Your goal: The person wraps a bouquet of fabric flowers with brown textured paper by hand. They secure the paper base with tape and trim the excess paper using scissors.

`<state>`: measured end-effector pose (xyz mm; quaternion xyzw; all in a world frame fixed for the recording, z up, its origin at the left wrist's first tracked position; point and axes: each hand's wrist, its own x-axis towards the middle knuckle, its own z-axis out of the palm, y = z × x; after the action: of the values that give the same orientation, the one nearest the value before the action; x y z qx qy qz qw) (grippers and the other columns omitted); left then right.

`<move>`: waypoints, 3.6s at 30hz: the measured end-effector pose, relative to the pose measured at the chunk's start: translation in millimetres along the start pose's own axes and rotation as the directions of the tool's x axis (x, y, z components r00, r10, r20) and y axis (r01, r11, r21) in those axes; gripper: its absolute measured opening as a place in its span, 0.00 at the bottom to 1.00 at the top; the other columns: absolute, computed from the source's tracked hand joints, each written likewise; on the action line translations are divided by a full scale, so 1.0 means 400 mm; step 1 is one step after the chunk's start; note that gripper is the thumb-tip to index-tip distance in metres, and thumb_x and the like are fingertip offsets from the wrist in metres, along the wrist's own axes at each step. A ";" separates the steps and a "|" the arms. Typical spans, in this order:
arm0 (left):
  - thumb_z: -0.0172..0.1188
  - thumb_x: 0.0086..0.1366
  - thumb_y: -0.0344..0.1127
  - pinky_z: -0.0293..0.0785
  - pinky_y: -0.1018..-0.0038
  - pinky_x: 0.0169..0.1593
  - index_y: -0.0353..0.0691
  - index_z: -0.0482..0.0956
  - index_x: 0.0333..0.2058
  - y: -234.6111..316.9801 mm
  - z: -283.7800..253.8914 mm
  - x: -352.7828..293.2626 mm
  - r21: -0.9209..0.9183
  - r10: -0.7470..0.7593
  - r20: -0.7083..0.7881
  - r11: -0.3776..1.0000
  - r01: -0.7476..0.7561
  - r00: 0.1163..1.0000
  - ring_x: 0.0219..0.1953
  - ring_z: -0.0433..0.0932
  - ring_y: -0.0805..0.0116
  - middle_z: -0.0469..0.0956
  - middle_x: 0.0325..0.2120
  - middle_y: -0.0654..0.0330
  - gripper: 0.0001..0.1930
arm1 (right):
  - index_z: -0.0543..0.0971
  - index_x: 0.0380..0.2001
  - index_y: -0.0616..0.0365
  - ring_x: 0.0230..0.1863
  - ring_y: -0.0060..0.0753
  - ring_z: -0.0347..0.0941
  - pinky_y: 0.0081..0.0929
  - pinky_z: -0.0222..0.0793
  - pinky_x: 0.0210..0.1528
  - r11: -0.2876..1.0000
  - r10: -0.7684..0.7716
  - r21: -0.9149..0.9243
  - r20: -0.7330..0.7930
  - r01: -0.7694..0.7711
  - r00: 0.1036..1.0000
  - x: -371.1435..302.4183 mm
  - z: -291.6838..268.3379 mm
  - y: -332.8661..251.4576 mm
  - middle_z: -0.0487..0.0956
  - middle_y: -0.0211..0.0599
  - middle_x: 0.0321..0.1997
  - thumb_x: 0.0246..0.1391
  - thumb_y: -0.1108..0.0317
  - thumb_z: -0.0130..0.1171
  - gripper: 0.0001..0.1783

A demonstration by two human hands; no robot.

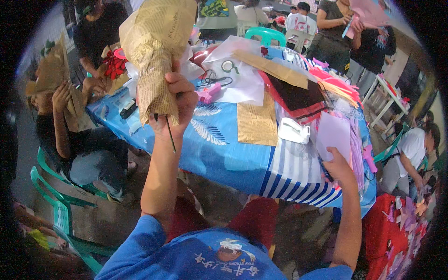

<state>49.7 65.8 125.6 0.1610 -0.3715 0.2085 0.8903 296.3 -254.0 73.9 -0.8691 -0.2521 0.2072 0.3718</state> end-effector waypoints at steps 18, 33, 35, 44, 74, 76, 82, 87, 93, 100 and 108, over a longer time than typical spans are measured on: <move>0.59 0.46 0.53 0.61 0.81 0.31 0.35 0.64 0.50 -0.054 -0.006 0.039 0.069 -0.025 -0.083 0.997 0.031 0.996 0.32 0.68 0.73 0.73 0.34 0.60 0.36 | 0.61 0.53 0.62 0.25 0.23 0.65 0.21 0.61 0.29 0.154 -0.738 0.857 -0.231 0.492 0.634 -0.141 0.198 -0.109 0.66 0.29 0.26 0.46 0.39 0.51 0.40; 0.54 0.54 0.38 0.60 0.79 0.32 0.32 0.62 0.51 -0.072 0.019 0.019 0.124 -0.020 -0.118 0.992 0.035 0.993 0.32 0.68 0.75 0.73 0.32 0.66 0.27 | 0.61 0.49 0.61 0.30 0.18 0.61 0.16 0.60 0.32 0.428 -0.867 0.888 0.351 0.168 0.354 -0.218 0.448 -0.263 0.65 0.30 0.28 0.39 0.46 0.64 0.41; 0.63 0.45 0.45 0.61 0.79 0.34 0.35 0.61 0.53 -0.069 0.006 0.021 0.080 -0.057 -0.070 0.995 0.063 0.996 0.33 0.66 0.75 0.72 0.35 0.64 0.37 | 0.60 0.50 0.60 0.27 0.16 0.62 0.15 0.60 0.29 0.457 -0.851 0.869 0.365 0.190 0.378 -0.225 0.434 -0.272 0.65 0.30 0.28 0.40 0.47 0.63 0.40; 0.51 0.57 0.34 0.61 0.78 0.31 0.32 0.62 0.50 -0.084 0.021 0.020 0.131 -0.052 -0.148 0.989 0.072 0.988 0.30 0.69 0.76 0.73 0.30 0.67 0.22 | 0.59 0.50 0.60 0.22 0.14 0.62 0.12 0.59 0.24 0.453 -0.843 0.887 0.393 0.090 0.367 -0.229 0.400 -0.293 0.65 0.31 0.26 0.44 0.47 0.60 0.37; 0.50 0.58 0.33 0.59 0.80 0.30 0.32 0.64 0.49 -0.069 0.012 -0.006 0.149 0.056 -0.202 0.989 -0.026 0.978 0.29 0.69 0.77 0.74 0.29 0.67 0.20 | 0.63 0.47 0.57 0.27 0.19 0.62 0.17 0.57 0.30 0.414 -0.847 0.910 0.380 0.013 0.373 -0.216 0.462 -0.289 0.66 0.30 0.26 0.30 0.37 0.64 0.46; 0.49 0.58 0.33 0.59 0.80 0.30 0.32 0.64 0.49 -0.066 0.008 -0.008 0.115 0.046 -0.207 0.993 -0.022 0.977 0.29 0.69 0.76 0.74 0.29 0.67 0.20 | 0.63 0.48 0.57 0.28 0.18 0.62 0.16 0.56 0.30 0.410 -0.848 0.910 0.402 -0.054 0.344 -0.214 0.459 -0.290 0.66 0.29 0.26 0.34 0.40 0.63 0.43; 0.49 0.59 0.34 0.59 0.79 0.30 0.33 0.64 0.48 -0.064 0.004 -0.013 0.099 0.041 -0.222 0.995 -0.019 0.974 0.29 0.69 0.76 0.74 0.30 0.67 0.20 | 0.63 0.49 0.57 0.29 0.16 0.61 0.14 0.56 0.30 0.344 -0.878 0.929 0.369 -0.134 0.304 -0.211 0.459 -0.290 0.65 0.27 0.28 0.41 0.49 0.63 0.36; 0.49 0.59 0.34 0.59 0.79 0.30 0.32 0.64 0.48 -0.061 0.000 -0.016 0.129 0.046 -0.228 0.992 -0.016 0.973 0.29 0.68 0.76 0.74 0.30 0.67 0.20 | 0.62 0.50 0.58 0.29 0.16 0.61 0.14 0.56 0.31 0.333 -0.878 0.930 0.366 -0.156 0.309 -0.210 0.457 -0.295 0.65 0.28 0.28 0.42 0.50 0.63 0.36; 0.50 0.59 0.34 0.59 0.79 0.30 0.32 0.63 0.49 -0.063 0.007 -0.017 0.120 0.060 -0.241 0.992 -0.032 0.969 0.30 0.68 0.76 0.74 0.30 0.66 0.20 | 0.62 0.49 0.58 0.29 0.16 0.61 0.14 0.55 0.29 0.368 -0.871 0.919 0.393 -0.138 0.295 -0.210 0.459 -0.288 0.65 0.28 0.28 0.41 0.47 0.63 0.38; 0.50 0.59 0.34 0.58 0.80 0.30 0.32 0.64 0.48 -0.062 0.002 -0.018 0.118 0.045 -0.228 0.993 -0.018 0.973 0.29 0.68 0.76 0.74 0.30 0.65 0.20 | 0.62 0.49 0.57 0.28 0.15 0.61 0.14 0.55 0.28 0.369 -0.865 0.918 0.397 -0.147 0.306 -0.211 0.462 -0.290 0.66 0.27 0.28 0.40 0.44 0.62 0.39; 0.48 0.59 0.35 0.58 0.81 0.30 0.32 0.64 0.48 -0.061 0.005 -0.022 0.132 0.040 -0.241 0.991 -0.009 0.970 0.29 0.68 0.76 0.74 0.29 0.65 0.20 | 0.62 0.49 0.56 0.29 0.19 0.61 0.16 0.54 0.30 0.436 -0.817 0.880 0.475 -0.189 0.329 -0.220 0.453 -0.298 0.66 0.30 0.27 0.32 0.38 0.64 0.46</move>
<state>54.8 41.5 117.4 0.1874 -0.2475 0.2614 0.9139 93.9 -136.8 63.1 -0.2293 -0.4709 0.6284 0.5752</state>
